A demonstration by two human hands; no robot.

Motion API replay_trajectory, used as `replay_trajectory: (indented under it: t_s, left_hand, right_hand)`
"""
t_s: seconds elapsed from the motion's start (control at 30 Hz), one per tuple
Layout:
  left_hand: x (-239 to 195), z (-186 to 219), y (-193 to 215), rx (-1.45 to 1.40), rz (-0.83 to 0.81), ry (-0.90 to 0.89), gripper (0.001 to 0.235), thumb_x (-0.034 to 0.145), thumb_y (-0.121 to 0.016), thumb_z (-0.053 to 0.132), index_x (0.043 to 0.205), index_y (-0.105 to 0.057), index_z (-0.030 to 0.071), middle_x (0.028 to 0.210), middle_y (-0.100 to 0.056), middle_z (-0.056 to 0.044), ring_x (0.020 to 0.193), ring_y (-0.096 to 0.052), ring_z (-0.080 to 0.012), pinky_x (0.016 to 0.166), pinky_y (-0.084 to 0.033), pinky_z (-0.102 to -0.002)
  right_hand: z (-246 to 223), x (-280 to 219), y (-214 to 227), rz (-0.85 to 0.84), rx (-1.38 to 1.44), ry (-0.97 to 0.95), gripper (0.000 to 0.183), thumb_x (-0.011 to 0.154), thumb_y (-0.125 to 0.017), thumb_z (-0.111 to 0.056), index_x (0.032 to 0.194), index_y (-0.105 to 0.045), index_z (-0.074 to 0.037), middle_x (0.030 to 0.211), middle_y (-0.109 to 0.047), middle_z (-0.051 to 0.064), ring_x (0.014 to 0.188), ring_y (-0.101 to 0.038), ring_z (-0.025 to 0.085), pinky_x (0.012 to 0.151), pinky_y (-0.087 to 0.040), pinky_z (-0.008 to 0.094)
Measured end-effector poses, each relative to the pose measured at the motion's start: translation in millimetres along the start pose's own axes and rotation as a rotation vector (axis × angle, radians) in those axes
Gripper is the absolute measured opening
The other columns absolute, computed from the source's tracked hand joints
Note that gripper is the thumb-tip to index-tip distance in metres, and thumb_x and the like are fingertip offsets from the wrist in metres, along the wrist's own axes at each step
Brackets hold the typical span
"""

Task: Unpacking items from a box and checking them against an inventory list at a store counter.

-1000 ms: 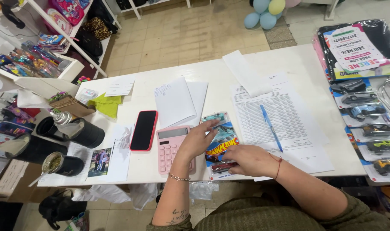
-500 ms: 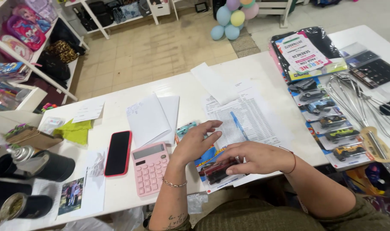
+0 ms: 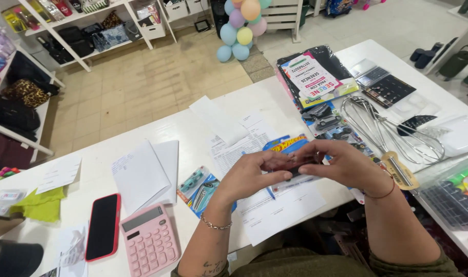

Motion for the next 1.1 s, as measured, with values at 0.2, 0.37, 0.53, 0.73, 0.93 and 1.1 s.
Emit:
replay_trajectory:
  t_s: [0.2, 0.37, 0.53, 0.73, 0.93, 1.1]
  left_hand:
    - [87.2, -18.2, -15.9, 0.111, 0.121, -0.081, 0.042, 0.086, -0.079, 0.033, 0.127, -0.072, 0.024, 0.103, -0.076, -0.010, 0.099, -0.072, -0.0304, 0.090, -0.057, -0.039]
    - [154.1, -46.9, -30.9, 0.141, 0.157, -0.105, 0.038, 0.090, -0.076, 0.032, 0.128, -0.071, 0.026, 0.098, -0.074, -0.009, 0.094, -0.072, -0.0270, 0.089, -0.057, -0.037]
    - [196.9, -73.9, -48.1, 0.089, 0.144, -0.081, 0.038, 0.091, -0.075, 0.037, 0.129, -0.071, 0.029, 0.093, -0.074, -0.005, 0.086, -0.068, -0.0188, 0.083, -0.057, -0.035]
    - [217.3, -77.7, -56.0, 0.142, 0.108, -0.029, 0.038, 0.093, -0.072, 0.032, 0.130, -0.071, 0.021, 0.089, -0.074, -0.011, 0.084, -0.068, -0.0213, 0.080, -0.057, -0.035]
    - [229.2, -71.7, -65.9, 0.186, 0.126, -0.047, 0.036, 0.091, -0.074, 0.031, 0.126, -0.072, 0.021, 0.098, -0.077, -0.010, 0.094, -0.072, -0.0291, 0.083, -0.058, -0.039]
    - [233.3, -77.1, -81.8, 0.282, 0.065, 0.036, 0.042, 0.088, -0.076, 0.022, 0.128, -0.069, 0.012, 0.109, -0.076, -0.015, 0.106, -0.071, -0.0317, 0.089, -0.057, -0.039]
  right_hand:
    - [46.1, 17.4, 64.1, 0.292, -0.049, -0.144, 0.035, 0.082, -0.085, -0.021, 0.115, -0.077, -0.010, 0.091, -0.078, 0.010, 0.086, -0.069, 0.021, 0.083, -0.054, 0.039]
    - [124.9, 3.9, 114.5, 0.493, -0.262, -0.373, 0.036, 0.103, -0.061, -0.052, 0.126, -0.071, -0.026, 0.105, -0.076, 0.007, 0.099, -0.072, 0.028, 0.085, -0.055, 0.045]
    - [145.9, 7.9, 108.4, 0.362, -0.530, -0.455, 0.034, 0.105, -0.052, -0.025, 0.133, -0.068, -0.015, 0.120, -0.073, 0.013, 0.110, -0.071, 0.035, 0.094, -0.053, 0.044]
    - [168.0, 21.8, 96.4, 0.263, -0.898, -0.260, 0.034, 0.096, -0.054, -0.025, 0.111, -0.075, -0.003, 0.126, -0.069, 0.022, 0.114, -0.068, 0.042, 0.100, -0.053, 0.048]
    - [166.3, 26.5, 112.1, 0.245, -0.897, -0.402, 0.033, 0.099, -0.050, -0.024, 0.105, -0.078, -0.007, 0.101, -0.075, 0.015, 0.090, -0.075, 0.034, 0.073, -0.062, 0.039]
    - [161.6, 31.3, 122.7, 0.221, -0.887, -0.519, 0.034, 0.087, -0.070, -0.042, 0.106, -0.073, -0.014, 0.104, -0.071, 0.012, 0.093, -0.074, 0.039, 0.073, -0.061, 0.044]
Point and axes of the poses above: each hand's wrist, its own x-axis towards the middle knuckle, its own y-axis out of the back of the hand, z = x × y, the point moved 10 cm from there along x, towards the middle knuckle
